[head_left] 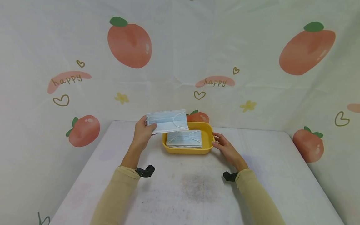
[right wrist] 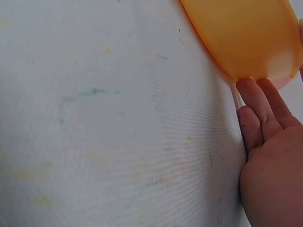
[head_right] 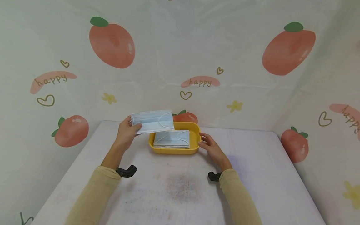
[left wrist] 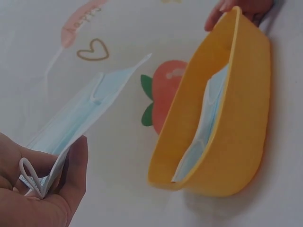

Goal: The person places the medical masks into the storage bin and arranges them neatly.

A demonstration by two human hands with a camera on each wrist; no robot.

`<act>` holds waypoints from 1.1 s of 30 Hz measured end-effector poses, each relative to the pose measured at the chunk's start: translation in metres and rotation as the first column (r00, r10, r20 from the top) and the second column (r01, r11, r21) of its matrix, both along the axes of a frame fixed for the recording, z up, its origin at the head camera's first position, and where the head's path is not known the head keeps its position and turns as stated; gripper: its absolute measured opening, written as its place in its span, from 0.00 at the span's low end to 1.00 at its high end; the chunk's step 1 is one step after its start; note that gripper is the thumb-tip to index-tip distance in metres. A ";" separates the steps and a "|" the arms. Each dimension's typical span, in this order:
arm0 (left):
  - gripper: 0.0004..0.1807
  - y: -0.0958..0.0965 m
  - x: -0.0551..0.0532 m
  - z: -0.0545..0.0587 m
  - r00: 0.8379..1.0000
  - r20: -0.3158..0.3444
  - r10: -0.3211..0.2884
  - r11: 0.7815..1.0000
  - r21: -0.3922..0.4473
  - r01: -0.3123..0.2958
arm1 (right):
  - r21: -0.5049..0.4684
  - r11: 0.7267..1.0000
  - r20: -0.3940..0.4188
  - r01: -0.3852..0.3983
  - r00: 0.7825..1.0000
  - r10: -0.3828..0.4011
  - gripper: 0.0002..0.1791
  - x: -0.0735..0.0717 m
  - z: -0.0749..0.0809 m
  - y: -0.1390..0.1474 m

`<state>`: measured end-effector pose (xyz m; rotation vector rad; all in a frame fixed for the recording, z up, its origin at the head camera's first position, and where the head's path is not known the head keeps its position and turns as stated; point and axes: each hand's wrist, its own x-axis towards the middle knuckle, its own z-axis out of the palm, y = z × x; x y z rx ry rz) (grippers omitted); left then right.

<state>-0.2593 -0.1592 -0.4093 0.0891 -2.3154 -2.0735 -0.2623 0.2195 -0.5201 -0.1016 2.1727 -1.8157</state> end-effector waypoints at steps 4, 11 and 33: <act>0.29 0.010 -0.004 -0.003 1.000 0.014 -0.024 1.000 0.019 0.024 | -0.006 1.000 -0.001 0.000 1.000 0.000 0.33 0.000 0.000 0.000; 0.30 0.029 -0.014 -0.015 0.996 0.072 -0.043 0.999 0.036 0.041 | 0.004 1.000 0.010 0.003 1.000 -0.003 0.34 -0.001 -0.002 0.001; 0.29 0.060 -0.032 -0.038 0.979 0.201 -0.038 0.995 -0.088 0.057 | -0.002 1.000 0.008 -0.002 1.000 0.002 0.34 -0.001 -0.001 0.002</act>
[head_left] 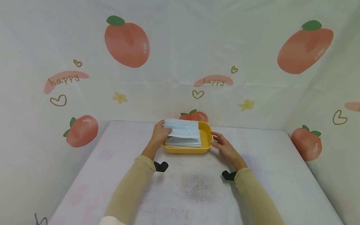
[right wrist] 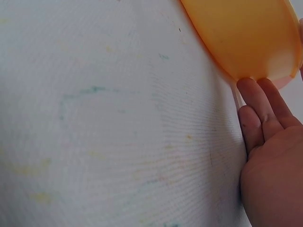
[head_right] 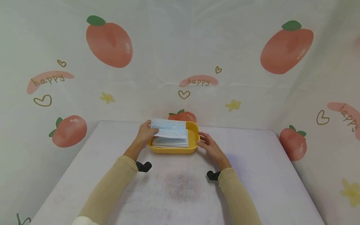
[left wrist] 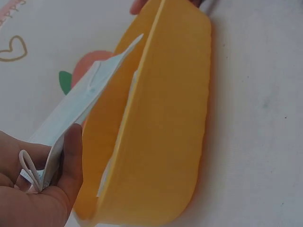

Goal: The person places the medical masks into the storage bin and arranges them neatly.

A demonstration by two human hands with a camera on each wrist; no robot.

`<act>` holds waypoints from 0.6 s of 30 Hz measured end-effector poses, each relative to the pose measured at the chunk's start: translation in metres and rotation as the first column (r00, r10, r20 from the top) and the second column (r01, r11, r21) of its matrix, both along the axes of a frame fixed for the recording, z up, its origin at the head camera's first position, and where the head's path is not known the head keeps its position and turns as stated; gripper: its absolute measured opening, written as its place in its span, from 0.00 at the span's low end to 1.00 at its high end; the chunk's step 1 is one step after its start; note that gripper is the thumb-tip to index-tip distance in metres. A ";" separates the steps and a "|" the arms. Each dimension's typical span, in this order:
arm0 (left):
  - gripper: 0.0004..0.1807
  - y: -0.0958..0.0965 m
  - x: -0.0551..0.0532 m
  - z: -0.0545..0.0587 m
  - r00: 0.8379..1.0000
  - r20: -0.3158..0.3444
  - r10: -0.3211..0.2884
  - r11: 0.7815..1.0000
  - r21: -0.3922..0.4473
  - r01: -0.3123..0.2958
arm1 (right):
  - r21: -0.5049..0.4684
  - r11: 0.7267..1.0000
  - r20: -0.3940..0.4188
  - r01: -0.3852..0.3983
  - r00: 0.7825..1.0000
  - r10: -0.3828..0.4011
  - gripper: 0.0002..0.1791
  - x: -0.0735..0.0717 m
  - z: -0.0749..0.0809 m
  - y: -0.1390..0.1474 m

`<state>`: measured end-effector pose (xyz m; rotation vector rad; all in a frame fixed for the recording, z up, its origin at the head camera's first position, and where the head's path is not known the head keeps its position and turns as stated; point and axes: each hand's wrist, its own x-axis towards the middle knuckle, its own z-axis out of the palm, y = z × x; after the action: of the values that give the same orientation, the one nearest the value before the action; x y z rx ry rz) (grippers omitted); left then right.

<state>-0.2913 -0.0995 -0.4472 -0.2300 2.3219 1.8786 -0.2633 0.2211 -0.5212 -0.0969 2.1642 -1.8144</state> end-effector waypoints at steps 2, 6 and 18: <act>0.30 0.002 -0.001 -0.003 1.000 0.007 -0.003 1.000 -0.008 0.003 | -0.001 1.000 0.001 0.000 1.000 0.000 0.34 0.000 0.000 0.000; 0.31 0.006 -0.005 -0.008 1.000 0.007 -0.014 1.000 -0.022 0.014 | -0.005 1.000 0.003 -0.003 1.000 0.003 0.34 -0.001 -0.001 0.001; 0.32 0.009 -0.004 -0.015 0.999 -0.021 -0.040 0.988 -0.149 0.036 | 0.002 1.000 -0.003 0.002 1.000 -0.002 0.35 -0.001 -0.004 0.001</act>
<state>-0.2952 -0.0901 -0.4619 -0.1794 2.4661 1.7022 -0.2645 0.2217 -0.5247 -0.0975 2.1684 -1.8144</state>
